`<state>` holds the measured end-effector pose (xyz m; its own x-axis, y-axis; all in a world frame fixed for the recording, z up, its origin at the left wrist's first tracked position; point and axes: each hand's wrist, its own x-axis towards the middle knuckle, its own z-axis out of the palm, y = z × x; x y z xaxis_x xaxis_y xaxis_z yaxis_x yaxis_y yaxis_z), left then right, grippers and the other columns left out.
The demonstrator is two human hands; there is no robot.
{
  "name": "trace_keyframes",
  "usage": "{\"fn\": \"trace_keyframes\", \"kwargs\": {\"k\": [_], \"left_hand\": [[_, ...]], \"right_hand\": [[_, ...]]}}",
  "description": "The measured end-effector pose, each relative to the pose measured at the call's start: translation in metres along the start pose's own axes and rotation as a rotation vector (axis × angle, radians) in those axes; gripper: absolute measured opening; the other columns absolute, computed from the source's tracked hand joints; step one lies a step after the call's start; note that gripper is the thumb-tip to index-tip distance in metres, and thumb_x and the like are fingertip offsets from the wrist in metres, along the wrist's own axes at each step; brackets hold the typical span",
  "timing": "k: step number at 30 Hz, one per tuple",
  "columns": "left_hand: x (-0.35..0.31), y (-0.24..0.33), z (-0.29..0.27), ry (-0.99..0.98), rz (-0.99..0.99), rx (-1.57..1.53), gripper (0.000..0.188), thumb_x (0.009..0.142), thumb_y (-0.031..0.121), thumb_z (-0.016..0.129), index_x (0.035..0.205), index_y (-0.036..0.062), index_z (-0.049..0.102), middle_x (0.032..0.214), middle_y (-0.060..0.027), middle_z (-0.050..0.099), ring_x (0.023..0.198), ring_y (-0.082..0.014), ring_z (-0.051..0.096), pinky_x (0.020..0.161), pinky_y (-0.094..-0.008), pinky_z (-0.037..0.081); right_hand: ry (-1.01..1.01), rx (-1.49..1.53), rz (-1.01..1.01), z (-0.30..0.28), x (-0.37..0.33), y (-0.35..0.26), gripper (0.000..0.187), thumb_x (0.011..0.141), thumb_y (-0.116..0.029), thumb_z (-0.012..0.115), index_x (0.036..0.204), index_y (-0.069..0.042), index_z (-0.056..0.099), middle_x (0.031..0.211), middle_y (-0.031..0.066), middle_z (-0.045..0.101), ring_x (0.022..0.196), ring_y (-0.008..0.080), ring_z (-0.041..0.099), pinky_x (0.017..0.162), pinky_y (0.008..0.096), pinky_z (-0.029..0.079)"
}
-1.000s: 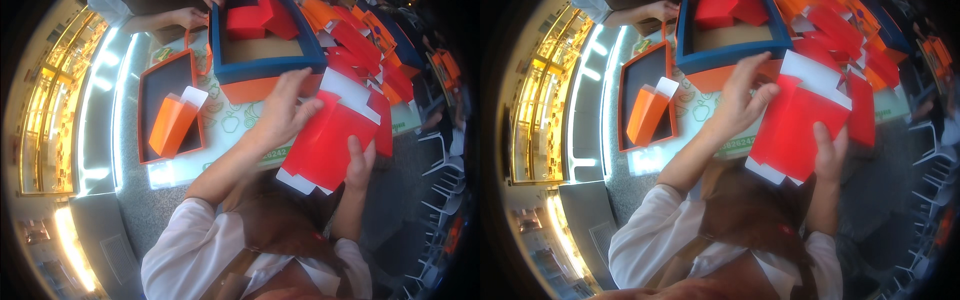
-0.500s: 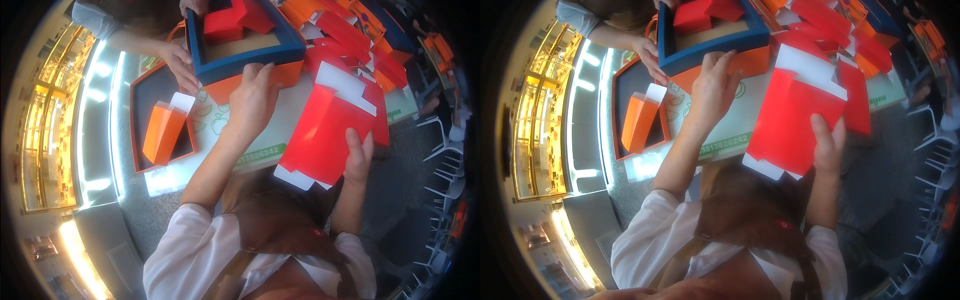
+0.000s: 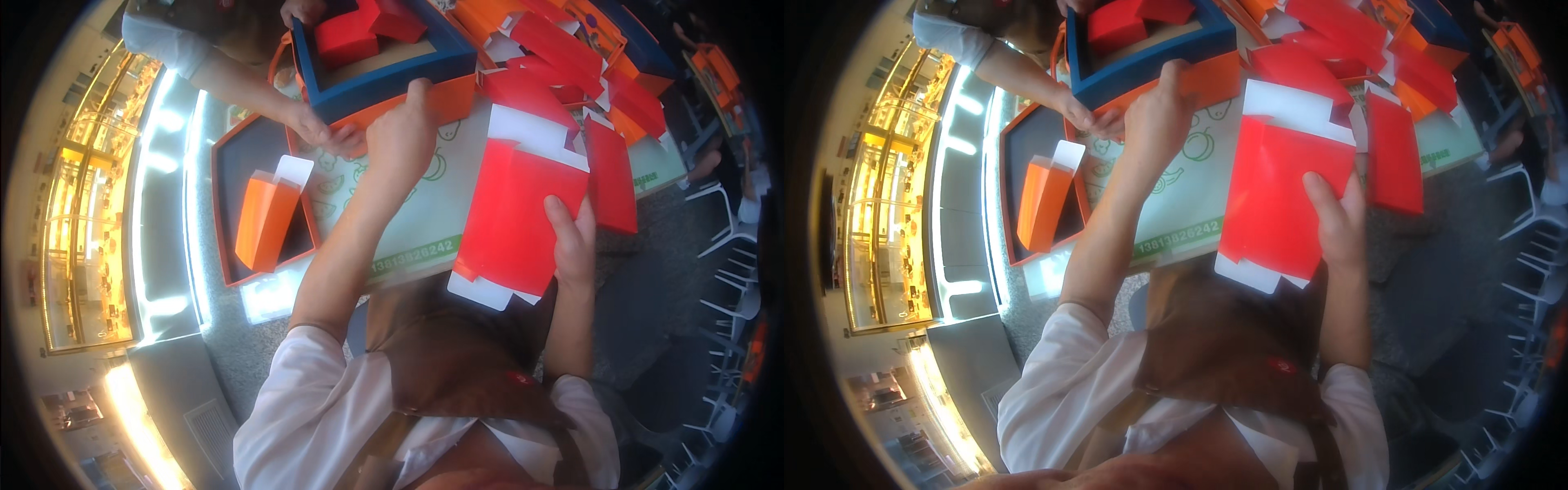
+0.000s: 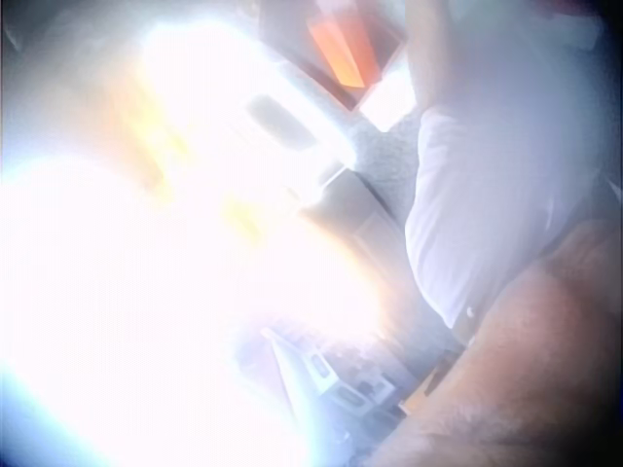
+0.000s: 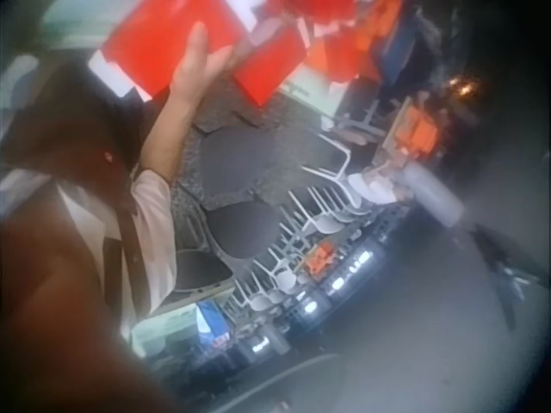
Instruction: The person folds red and orange cardboard pieces into small boxes by hand, then places them into larger blue and orange trays on a table. The person handles the pieces one at a time, folding flaps and stacking the finished boxes.
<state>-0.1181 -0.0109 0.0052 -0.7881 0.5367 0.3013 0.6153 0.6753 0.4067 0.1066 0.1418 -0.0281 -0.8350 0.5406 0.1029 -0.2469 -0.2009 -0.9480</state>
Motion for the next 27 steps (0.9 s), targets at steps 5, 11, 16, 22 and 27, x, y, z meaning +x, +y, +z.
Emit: {"fn": "trace_keyframes", "kwargs": {"k": [5, 11, 16, 22, 27], "left_hand": [[0.009, -0.004, 0.012, 0.109, 0.038, -0.046, 0.028, 0.097, 0.014, 0.058, 0.123, 0.0061, 0.055, 0.085, -0.0244, 0.073, 0.086, -0.0443, 0.073, 0.075, -0.0542, 0.055], [0.008, -0.006, 0.019, 0.085, 0.024, -0.061, 0.03, 0.098, 0.013, 0.057, 0.127, 0.0067, 0.052, 0.086, -0.0262, 0.072, 0.086, -0.0454, 0.072, 0.076, -0.0543, 0.055], [0.007, -0.011, 0.021, 0.107, 0.039, -0.107, 0.031, 0.098, 0.013, 0.057, 0.128, 0.0085, 0.052, 0.086, -0.0265, 0.072, 0.085, -0.0466, 0.072, 0.076, -0.0537, 0.056], [0.011, -0.017, 0.025, 0.119, 0.046, -0.108, 0.033, 0.098, 0.012, 0.06, 0.129, 0.0106, 0.052, 0.087, -0.0271, 0.072, 0.086, -0.0464, 0.072, 0.077, -0.0517, 0.057], [0.011, -0.021, 0.027, 0.144, 0.053, -0.137, 0.031, 0.098, 0.01, 0.059, 0.129, 0.0114, 0.052, 0.085, -0.0253, 0.073, 0.083, -0.046, 0.073, 0.076, -0.0514, 0.057]], "right_hand": [[-0.042, 0.106, 0.086, -0.001, 0.009, 0.013, 0.045, 0.102, -0.021, 0.068, 0.141, -0.004, 0.053, 0.128, 0.0106, 0.067, 0.116, 0.0213, 0.067, 0.099, 0.035, 0.056], [-0.101, 0.091, 0.106, 0.005, 0.016, 0.028, 0.044, 0.102, -0.02, 0.068, 0.141, -0.005, 0.053, 0.127, 0.0102, 0.066, 0.115, 0.0212, 0.067, 0.099, 0.0356, 0.056], [-0.175, 0.079, 0.181, 0.017, 0.024, 0.031, 0.043, 0.102, -0.019, 0.068, 0.14, -0.004, 0.053, 0.127, 0.0104, 0.066, 0.115, 0.0208, 0.067, 0.099, 0.0353, 0.056], [-0.102, -0.396, 0.193, 0.027, 0.05, 0.041, 0.058, 0.101, -0.027, 0.069, 0.148, -0.003, 0.046, 0.137, 0.0167, 0.063, 0.122, 0.0286, 0.066, 0.101, 0.0386, 0.056], [-0.085, -0.82, 0.201, 0.046, 0.059, 0.032, 0.069, 0.1, -0.032, 0.069, 0.155, -0.002, 0.04, 0.147, 0.0224, 0.057, 0.13, 0.0345, 0.063, 0.102, 0.0419, 0.056]]}}
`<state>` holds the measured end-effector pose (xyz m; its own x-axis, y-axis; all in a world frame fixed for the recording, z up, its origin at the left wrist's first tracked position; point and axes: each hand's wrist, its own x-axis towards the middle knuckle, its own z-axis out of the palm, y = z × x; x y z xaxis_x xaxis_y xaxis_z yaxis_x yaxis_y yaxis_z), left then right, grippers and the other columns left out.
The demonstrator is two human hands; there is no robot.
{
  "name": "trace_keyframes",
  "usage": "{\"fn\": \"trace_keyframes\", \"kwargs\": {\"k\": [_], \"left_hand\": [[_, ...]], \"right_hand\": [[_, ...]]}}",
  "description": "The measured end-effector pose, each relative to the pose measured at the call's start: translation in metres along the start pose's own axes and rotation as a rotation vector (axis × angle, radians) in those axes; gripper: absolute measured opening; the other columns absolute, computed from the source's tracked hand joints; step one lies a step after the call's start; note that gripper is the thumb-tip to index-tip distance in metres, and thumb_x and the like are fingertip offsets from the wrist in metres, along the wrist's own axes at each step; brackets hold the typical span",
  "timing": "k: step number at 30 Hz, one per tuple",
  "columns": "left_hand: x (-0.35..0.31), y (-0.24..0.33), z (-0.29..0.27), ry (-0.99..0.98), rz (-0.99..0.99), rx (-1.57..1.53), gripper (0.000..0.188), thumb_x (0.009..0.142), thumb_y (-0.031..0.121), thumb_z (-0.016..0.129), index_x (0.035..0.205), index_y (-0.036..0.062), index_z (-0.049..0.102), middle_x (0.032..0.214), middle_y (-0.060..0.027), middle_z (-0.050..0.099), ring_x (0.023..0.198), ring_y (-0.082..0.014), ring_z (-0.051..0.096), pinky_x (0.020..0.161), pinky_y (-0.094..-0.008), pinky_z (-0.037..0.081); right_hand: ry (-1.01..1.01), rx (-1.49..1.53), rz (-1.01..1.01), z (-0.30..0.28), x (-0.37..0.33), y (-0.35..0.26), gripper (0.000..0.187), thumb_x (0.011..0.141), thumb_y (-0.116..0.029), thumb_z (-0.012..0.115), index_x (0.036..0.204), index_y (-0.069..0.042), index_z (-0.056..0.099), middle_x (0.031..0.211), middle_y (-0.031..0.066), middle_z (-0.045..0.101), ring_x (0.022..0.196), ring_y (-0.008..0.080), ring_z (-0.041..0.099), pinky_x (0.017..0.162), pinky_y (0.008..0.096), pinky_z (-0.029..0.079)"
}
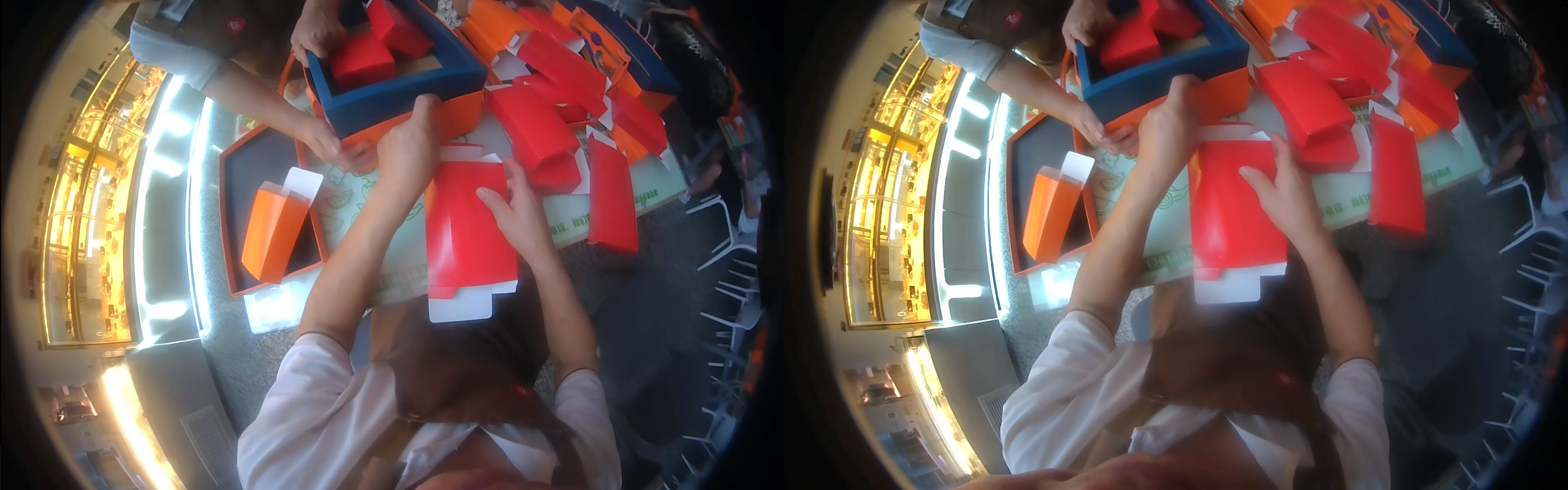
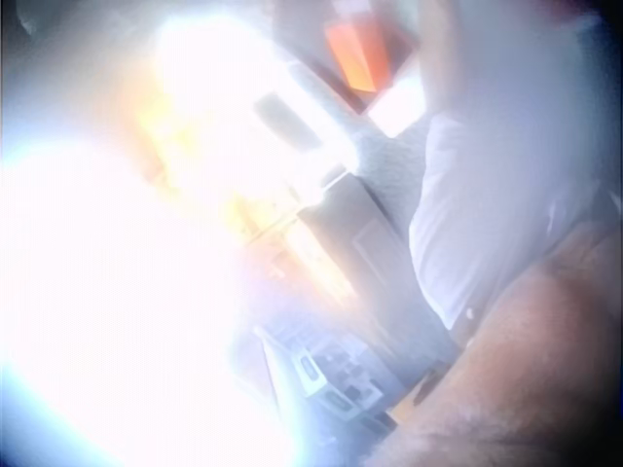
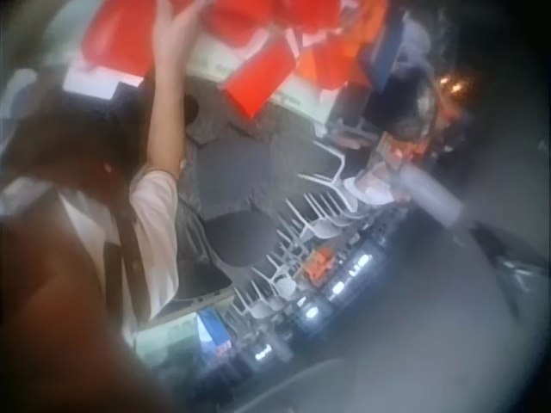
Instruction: The person folds red and orange cardboard pieces into small boxes by hand, then places them into larger blue and orange trays on a table. The person handles the pieces one at a time, folding flaps and stacking the finished boxes.
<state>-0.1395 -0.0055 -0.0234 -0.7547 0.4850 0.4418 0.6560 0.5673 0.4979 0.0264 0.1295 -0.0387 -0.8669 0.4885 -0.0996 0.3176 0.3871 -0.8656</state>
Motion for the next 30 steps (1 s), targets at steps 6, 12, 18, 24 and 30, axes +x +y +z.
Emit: {"fn": "trace_keyframes", "kwargs": {"k": [6, 12, 18, 24, 30], "left_hand": [[-0.005, -0.013, 0.009, -0.132, 0.0, 0.185, 0.024, 0.1, 0.012, 0.056, 0.124, 0.0074, 0.054, 0.087, -0.0236, 0.073, 0.081, -0.0453, 0.072, 0.076, -0.052, 0.057], [-0.015, -0.02, 0.019, -0.167, -0.017, 0.032, 0.021, 0.102, 0.019, 0.057, 0.115, 0.0028, 0.058, 0.092, -0.0261, 0.073, 0.088, -0.0456, 0.072, 0.079, -0.0514, 0.056], [-0.015, -0.024, 0.021, -0.191, -0.058, 0.017, 0.022, 0.104, 0.022, 0.057, 0.112, 0.0021, 0.062, 0.096, -0.0279, 0.073, 0.091, -0.0456, 0.071, 0.082, -0.0505, 0.056], [-0.013, -0.016, 0.011, -0.265, -0.119, -0.053, 0.023, 0.103, 0.021, 0.059, 0.113, 0.0013, 0.066, 0.102, -0.0244, 0.074, 0.098, -0.0432, 0.071, 0.087, -0.0476, 0.055], [-0.012, -0.018, 0.012, -0.212, -0.192, -0.367, 0.022, 0.101, 0.017, 0.063, 0.114, 0.0001, 0.069, 0.105, -0.019, 0.074, 0.097, -0.034, 0.072, 0.089, -0.0398, 0.056]], "right_hand": [[0.094, 0.027, -0.113, 0.012, 0.008, 0.031, 0.066, 0.098, -0.029, 0.074, 0.15, 0.001, 0.045, 0.134, 0.0264, 0.064, 0.121, 0.0386, 0.066, 0.098, 0.0439, 0.056], [0.191, 0.068, -0.182, 0.02, 0.005, 0.047, 0.061, 0.097, -0.026, 0.076, 0.146, 0.0, 0.05, 0.118, 0.025, 0.07, 0.105, 0.0366, 0.071, 0.089, 0.043, 0.056], [0.184, 0.121, -0.189, 0.02, 0.005, 0.044, 0.06, 0.097, -0.024, 0.075, 0.146, 0.001, 0.05, 0.116, 0.0229, 0.071, 0.104, 0.0334, 0.072, 0.088, 0.0402, 0.057], [0.169, 0.224, -0.207, 0.019, 0.001, 0.04, 0.055, 0.1, -0.02, 0.071, 0.146, 0.001, 0.049, 0.115, 0.0189, 0.072, 0.105, 0.0287, 0.073, 0.089, 0.037, 0.058], [0.125, 0.391, -0.199, 0.016, 0.0, 0.041, 0.056, 0.101, -0.021, 0.069, 0.148, 0.0, 0.047, 0.124, 0.017, 0.069, 0.113, 0.0267, 0.07, 0.095, 0.0365, 0.058]]}}
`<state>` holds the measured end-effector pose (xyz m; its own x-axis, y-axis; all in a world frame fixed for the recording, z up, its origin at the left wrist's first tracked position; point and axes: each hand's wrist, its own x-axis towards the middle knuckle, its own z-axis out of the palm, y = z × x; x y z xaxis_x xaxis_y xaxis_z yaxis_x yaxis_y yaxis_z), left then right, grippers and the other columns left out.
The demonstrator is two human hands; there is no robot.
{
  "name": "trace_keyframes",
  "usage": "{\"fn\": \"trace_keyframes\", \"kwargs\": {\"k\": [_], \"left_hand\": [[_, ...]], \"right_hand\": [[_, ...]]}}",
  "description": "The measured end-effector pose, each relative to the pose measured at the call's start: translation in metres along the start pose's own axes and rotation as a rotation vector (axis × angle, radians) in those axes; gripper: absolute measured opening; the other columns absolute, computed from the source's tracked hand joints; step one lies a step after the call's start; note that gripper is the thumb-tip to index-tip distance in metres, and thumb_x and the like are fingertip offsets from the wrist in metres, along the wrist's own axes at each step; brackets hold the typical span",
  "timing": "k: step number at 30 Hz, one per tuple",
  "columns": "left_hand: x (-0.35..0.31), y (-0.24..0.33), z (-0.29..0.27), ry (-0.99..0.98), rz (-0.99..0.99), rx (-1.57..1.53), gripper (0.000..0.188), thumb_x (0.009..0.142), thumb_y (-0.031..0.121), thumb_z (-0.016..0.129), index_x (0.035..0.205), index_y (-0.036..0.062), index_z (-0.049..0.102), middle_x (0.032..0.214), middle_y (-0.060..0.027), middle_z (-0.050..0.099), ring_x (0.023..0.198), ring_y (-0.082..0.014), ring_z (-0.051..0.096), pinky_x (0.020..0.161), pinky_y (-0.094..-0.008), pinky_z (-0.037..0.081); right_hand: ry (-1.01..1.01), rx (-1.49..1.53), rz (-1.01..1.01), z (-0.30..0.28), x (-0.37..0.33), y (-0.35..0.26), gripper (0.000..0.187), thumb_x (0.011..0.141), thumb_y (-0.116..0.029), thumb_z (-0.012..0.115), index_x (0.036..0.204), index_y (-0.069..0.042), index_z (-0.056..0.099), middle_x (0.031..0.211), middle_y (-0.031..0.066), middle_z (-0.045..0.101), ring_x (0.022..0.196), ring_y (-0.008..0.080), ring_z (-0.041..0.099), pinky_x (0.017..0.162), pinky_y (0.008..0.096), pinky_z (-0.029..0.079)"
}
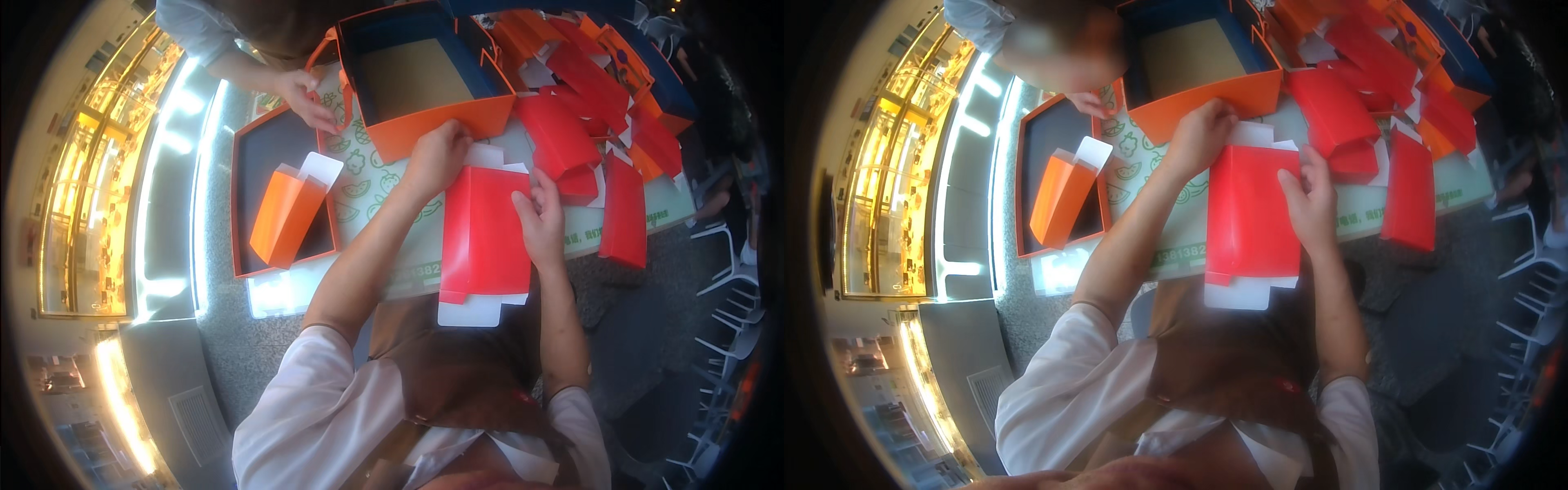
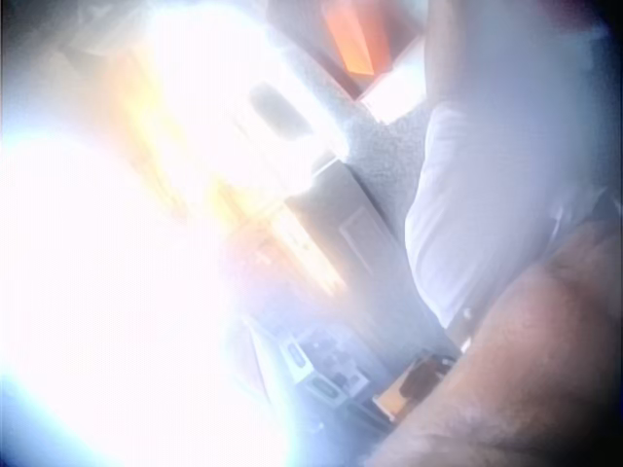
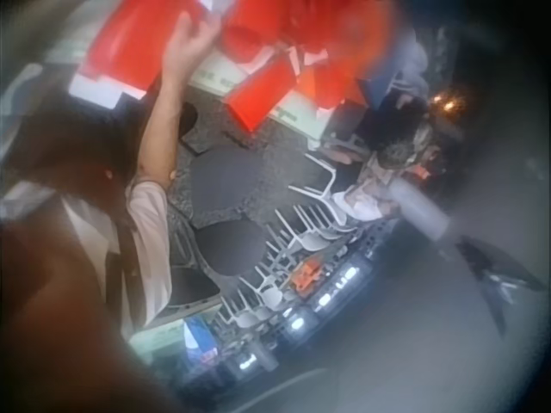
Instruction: The person folds red and orange cardboard pieces into small boxes by hand, then places them into larger blue and orange trays on a table. The person handles the pieces one at a time, folding flaps and stacking the finished boxes.
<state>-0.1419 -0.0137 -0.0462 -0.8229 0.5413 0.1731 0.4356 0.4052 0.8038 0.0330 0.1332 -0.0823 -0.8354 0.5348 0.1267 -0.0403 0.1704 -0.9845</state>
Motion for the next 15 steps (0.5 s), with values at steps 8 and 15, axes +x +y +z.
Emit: {"fn": "trace_keyframes", "kwargs": {"k": [8, 15], "left_hand": [[-0.001, 0.016, -0.004, 0.088, -0.037, -0.173, 0.021, 0.106, 0.018, 0.06, 0.113, -0.0002, 0.068, 0.1, -0.014, 0.072, 0.093, -0.0241, 0.07, 0.085, -0.0353, 0.056], [-0.01, 0.031, -0.012, 0.037, 0.019, -0.359, 0.027, 0.108, 0.027, 0.061, 0.114, 0.0018, 0.068, 0.099, -0.0108, 0.071, 0.09, -0.0199, 0.068, 0.081, -0.0297, 0.056]], "right_hand": [[-0.066, 0.27, 0.052, -0.012, -0.007, -0.006, 0.052, 0.103, -0.025, 0.066, 0.146, -0.001, 0.049, 0.132, 0.016, 0.065, 0.121, 0.0254, 0.065, 0.101, 0.0374, 0.054], [-0.203, 0.468, 0.078, -0.011, -0.021, -0.014, 0.042, 0.103, -0.025, 0.065, 0.139, -0.005, 0.055, 0.129, 0.0118, 0.066, 0.118, 0.0223, 0.066, 0.099, 0.0363, 0.055]]}}
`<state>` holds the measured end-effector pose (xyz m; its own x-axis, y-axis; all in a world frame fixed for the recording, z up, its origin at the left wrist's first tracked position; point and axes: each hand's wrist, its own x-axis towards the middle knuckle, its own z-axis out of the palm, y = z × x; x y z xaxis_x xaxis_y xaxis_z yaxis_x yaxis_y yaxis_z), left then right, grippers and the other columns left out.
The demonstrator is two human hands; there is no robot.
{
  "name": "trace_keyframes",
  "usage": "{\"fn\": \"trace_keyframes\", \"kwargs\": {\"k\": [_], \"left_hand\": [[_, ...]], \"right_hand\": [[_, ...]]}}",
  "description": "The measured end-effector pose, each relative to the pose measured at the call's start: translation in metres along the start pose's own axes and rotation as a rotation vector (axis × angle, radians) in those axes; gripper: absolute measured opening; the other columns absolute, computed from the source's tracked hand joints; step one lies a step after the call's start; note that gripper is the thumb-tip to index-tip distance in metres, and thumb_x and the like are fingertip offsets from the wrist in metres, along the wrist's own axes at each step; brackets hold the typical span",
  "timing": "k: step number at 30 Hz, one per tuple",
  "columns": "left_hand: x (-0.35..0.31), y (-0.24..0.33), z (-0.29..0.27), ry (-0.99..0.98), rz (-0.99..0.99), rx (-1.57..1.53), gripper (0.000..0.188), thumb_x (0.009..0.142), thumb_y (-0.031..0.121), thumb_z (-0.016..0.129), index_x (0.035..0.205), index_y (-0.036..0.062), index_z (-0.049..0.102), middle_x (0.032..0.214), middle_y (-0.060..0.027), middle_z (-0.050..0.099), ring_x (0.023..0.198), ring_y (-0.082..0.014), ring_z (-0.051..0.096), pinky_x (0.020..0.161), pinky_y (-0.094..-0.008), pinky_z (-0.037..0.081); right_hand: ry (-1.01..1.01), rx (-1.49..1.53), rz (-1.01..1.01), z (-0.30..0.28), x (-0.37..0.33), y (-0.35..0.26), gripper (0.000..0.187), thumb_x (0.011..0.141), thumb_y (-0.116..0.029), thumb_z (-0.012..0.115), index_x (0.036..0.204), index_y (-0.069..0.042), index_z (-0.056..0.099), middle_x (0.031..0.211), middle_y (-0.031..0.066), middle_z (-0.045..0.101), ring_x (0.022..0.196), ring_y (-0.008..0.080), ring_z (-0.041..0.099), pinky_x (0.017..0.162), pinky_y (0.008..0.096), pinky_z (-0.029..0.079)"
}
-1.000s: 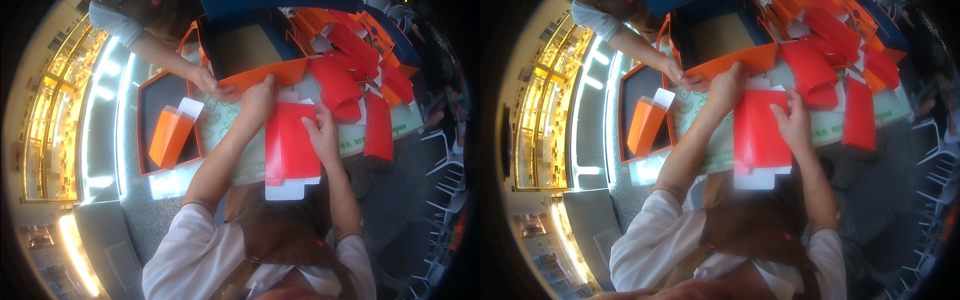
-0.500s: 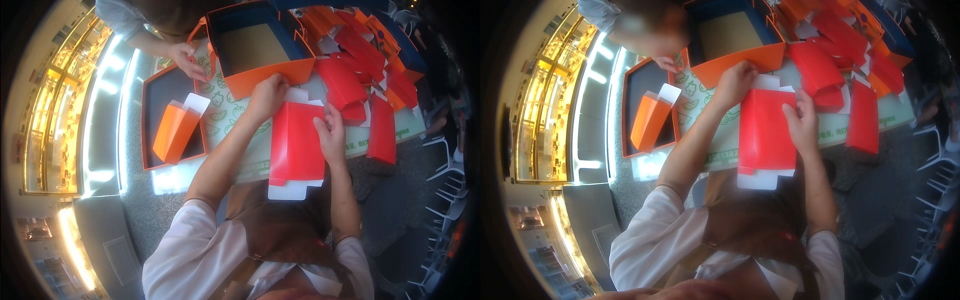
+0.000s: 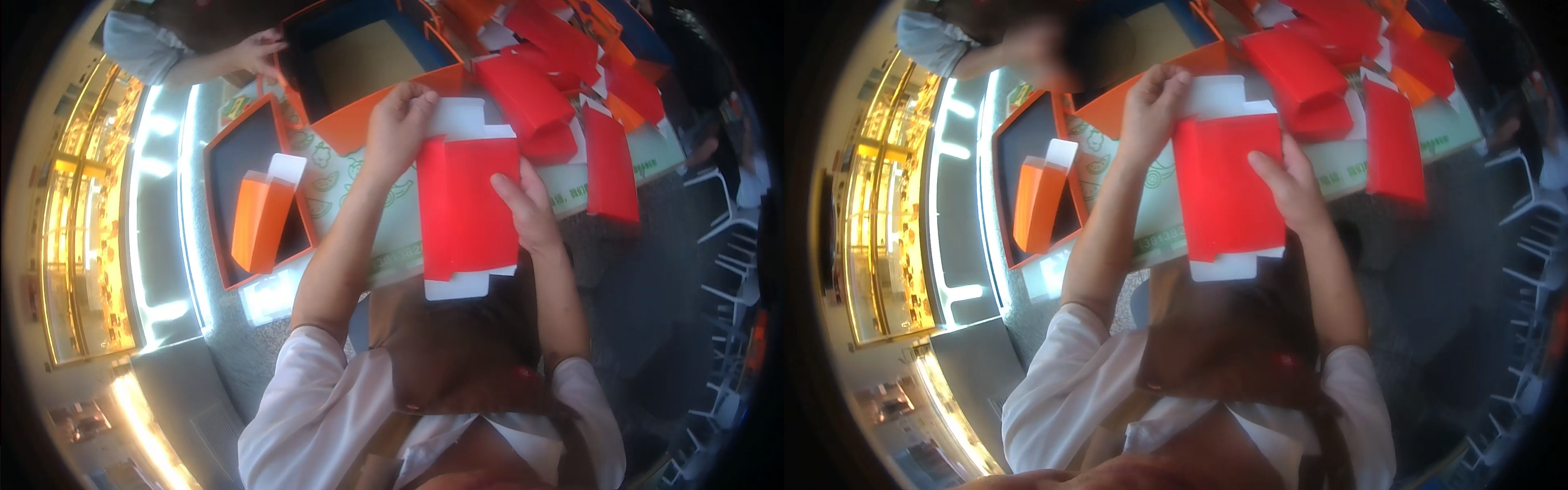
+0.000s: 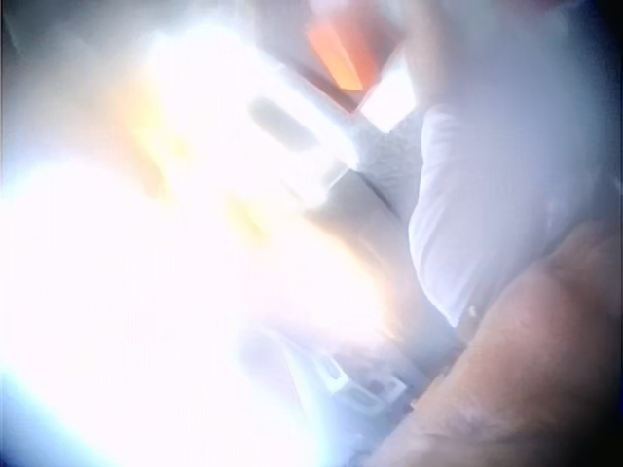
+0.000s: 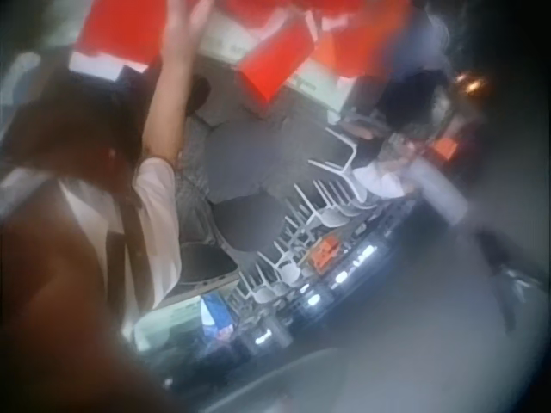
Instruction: The person folds red and orange cardboard pieces into small boxes by hand, then places them into larger blue and orange trays on a table. The person handles the pieces one at a time, folding flaps and stacking the finished boxes.
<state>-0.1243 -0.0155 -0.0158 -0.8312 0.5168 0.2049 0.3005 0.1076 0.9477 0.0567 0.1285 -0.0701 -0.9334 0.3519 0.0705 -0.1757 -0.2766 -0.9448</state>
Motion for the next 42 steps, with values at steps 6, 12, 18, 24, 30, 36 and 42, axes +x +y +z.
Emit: {"fn": "trace_keyframes", "kwargs": {"k": [6, 12, 18, 24, 30, 36, 42], "left_hand": [[-0.008, 0.011, -0.003, -0.169, 0.122, -0.093, 0.051, 0.108, 0.052, 0.052, 0.122, 0.0057, 0.069, 0.107, -0.0105, 0.073, 0.097, -0.0219, 0.071, 0.086, -0.0311, 0.057], [-0.019, 0.027, 0.0, -0.311, 0.185, -0.058, 0.052, 0.108, 0.052, 0.05, 0.123, 0.0072, 0.071, 0.112, -0.0103, 0.073, 0.1, -0.0224, 0.072, 0.086, -0.0329, 0.059], [-0.028, 0.032, 0.011, -0.265, 0.22, -0.131, 0.036, 0.109, 0.035, 0.054, 0.12, 0.0038, 0.07, 0.115, -0.0109, 0.073, 0.103, -0.0216, 0.07, 0.088, -0.0313, 0.057], [-0.039, 0.045, 0.019, -0.153, 0.151, -0.275, 0.024, 0.109, 0.019, 0.051, 0.115, 0.0027, 0.068, 0.12, -0.011, 0.072, 0.106, -0.0182, 0.068, 0.09, -0.0303, 0.055], [-0.054, 0.033, 0.017, -0.189, 0.133, -0.295, 0.021, 0.107, 0.013, 0.05, 0.109, 0.0002, 0.067, 0.124, -0.0135, 0.071, 0.114, -0.0228, 0.065, 0.104, -0.035, 0.05], [-0.078, 0.003, 0.013, -0.249, 0.045, -0.396, 0.021, 0.107, 0.016, 0.056, 0.111, 0.0006, 0.069, 0.134, -0.0166, 0.065, 0.122, -0.0269, 0.064, 0.108, -0.0403, 0.047], [-0.081, 0.005, 0.021, -0.312, 0.01, -0.436, 0.022, 0.106, 0.019, 0.058, 0.111, 0.0017, 0.071, 0.134, -0.0162, 0.064, 0.128, -0.027, 0.058, 0.112, -0.0407, 0.043]], "right_hand": [[0.028, -0.109, -0.072, 0.001, -0.006, -0.019, 0.035, 0.104, -0.022, 0.064, 0.133, -0.005, 0.056, 0.126, 0.011, 0.067, 0.114, 0.0222, 0.068, 0.095, 0.0342, 0.057], [0.088, -0.2, -0.108, 0.008, -0.012, -0.026, 0.041, 0.104, -0.021, 0.062, 0.14, -0.004, 0.051, 0.13, 0.0125, 0.065, 0.118, 0.0233, 0.065, 0.099, 0.0348, 0.055], [0.099, -0.237, -0.269, 0.016, -0.016, -0.028, 0.057, 0.107, -0.028, 0.059, 0.155, -0.004, 0.039, 0.145, 0.0154, 0.054, 0.132, 0.0246, 0.056, 0.11, 0.0372, 0.048], [0.121, -0.203, -0.324, 0.016, -0.019, -0.029, 0.055, 0.11, -0.032, 0.053, 0.156, -0.007, 0.037, 0.152, 0.0155, 0.047, 0.135, 0.0257, 0.053, 0.111, 0.0382, 0.047], [0.274, -0.165, -0.19, 0.023, -0.045, -0.026, 0.044, 0.113, -0.029, 0.048, 0.149, -0.004, 0.048, 0.142, 0.0134, 0.056, 0.132, 0.0206, 0.054, 0.112, 0.0342, 0.044], [0.279, 0.04, -0.146, 0.025, -0.061, 0.003, 0.038, 0.115, -0.028, 0.044, 0.138, -0.001, 0.056, 0.133, 0.0091, 0.062, 0.124, 0.0164, 0.057, 0.109, 0.0323, 0.044], [0.319, 0.155, -0.074, 0.015, -0.062, -0.003, 0.033, 0.115, -0.025, 0.041, 0.127, -0.001, 0.061, 0.124, 0.0079, 0.065, 0.115, 0.015, 0.06, 0.103, 0.032, 0.047]]}}
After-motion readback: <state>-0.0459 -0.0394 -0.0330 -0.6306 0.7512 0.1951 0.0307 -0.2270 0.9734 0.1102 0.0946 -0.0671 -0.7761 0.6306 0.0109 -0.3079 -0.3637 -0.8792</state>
